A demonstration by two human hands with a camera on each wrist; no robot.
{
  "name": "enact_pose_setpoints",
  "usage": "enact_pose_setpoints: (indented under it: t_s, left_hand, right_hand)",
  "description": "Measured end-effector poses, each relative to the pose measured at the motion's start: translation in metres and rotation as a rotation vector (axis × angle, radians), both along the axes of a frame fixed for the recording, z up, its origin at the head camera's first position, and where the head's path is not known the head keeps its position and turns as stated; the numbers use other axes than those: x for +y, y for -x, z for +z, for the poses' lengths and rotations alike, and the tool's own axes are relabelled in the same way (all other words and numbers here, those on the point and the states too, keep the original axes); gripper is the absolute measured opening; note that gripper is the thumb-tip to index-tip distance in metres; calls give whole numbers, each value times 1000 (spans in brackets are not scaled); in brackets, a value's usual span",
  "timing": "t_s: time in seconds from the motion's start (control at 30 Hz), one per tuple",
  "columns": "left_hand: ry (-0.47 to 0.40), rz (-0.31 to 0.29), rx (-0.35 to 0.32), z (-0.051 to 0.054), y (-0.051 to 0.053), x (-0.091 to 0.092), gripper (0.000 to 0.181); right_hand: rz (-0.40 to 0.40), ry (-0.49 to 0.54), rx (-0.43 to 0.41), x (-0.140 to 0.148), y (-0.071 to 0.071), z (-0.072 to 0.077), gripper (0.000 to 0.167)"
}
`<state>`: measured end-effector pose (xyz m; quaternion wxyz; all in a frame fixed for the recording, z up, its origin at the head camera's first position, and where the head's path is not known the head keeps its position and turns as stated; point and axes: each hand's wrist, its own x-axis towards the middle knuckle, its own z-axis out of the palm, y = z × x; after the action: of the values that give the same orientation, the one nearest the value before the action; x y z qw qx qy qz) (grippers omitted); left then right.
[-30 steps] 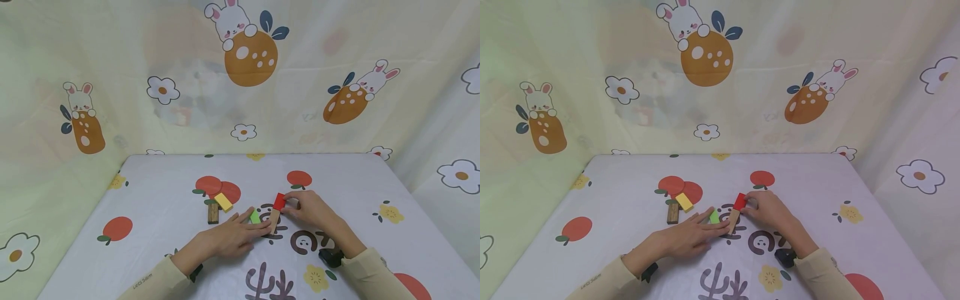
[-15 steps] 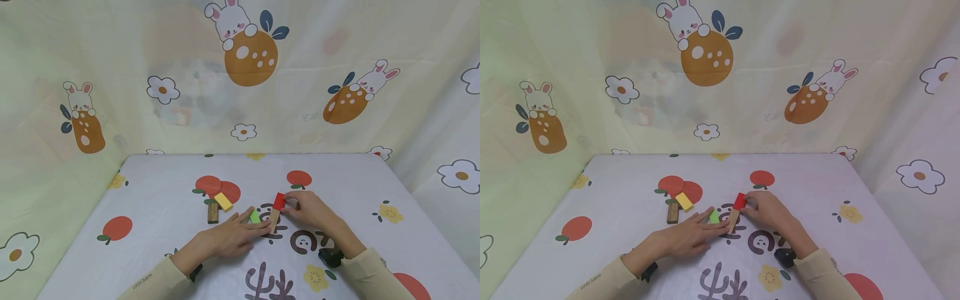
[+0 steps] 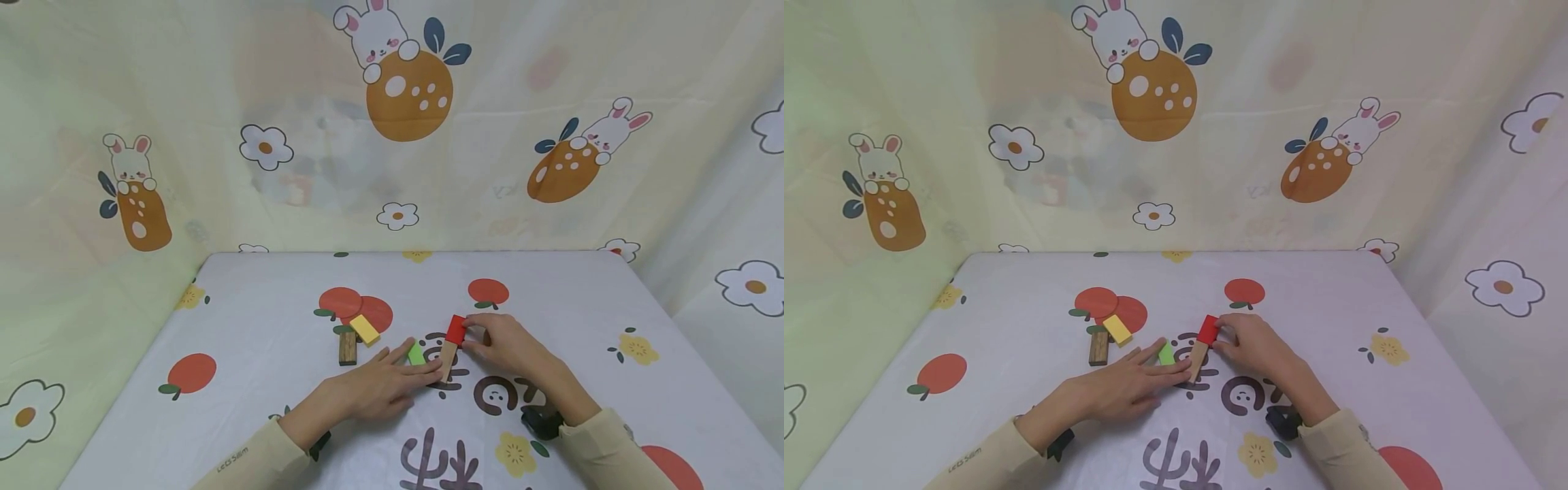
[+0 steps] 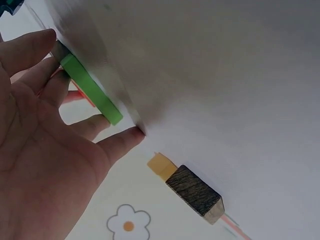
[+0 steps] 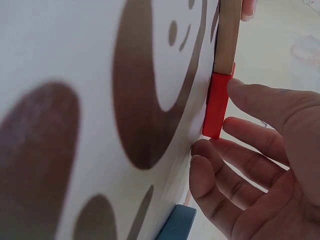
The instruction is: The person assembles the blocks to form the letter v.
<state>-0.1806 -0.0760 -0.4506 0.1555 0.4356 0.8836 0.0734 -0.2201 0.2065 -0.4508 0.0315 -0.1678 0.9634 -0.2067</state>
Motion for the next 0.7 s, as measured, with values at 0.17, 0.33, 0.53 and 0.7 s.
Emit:
enact_pose_setpoints:
  t_s: [0.17, 0.33, 0.53, 0.7]
  left_hand:
    - [-5, -3, 10, -1, 0, 0, 70]
    - [-8, 1, 7, -1, 0, 0, 70]
    - [-10, 5, 3, -1, 0, 0, 70]
    - [-9, 3, 5, -1, 0, 0, 70]
  right_hand:
    - [7, 3, -1, 2, 0, 1, 47]
    - [18, 13, 40, 7, -2, 3, 45]
    - [-13, 17, 57, 14, -6, 6, 42]
    - [-86, 12, 41, 21, -12, 9, 40]
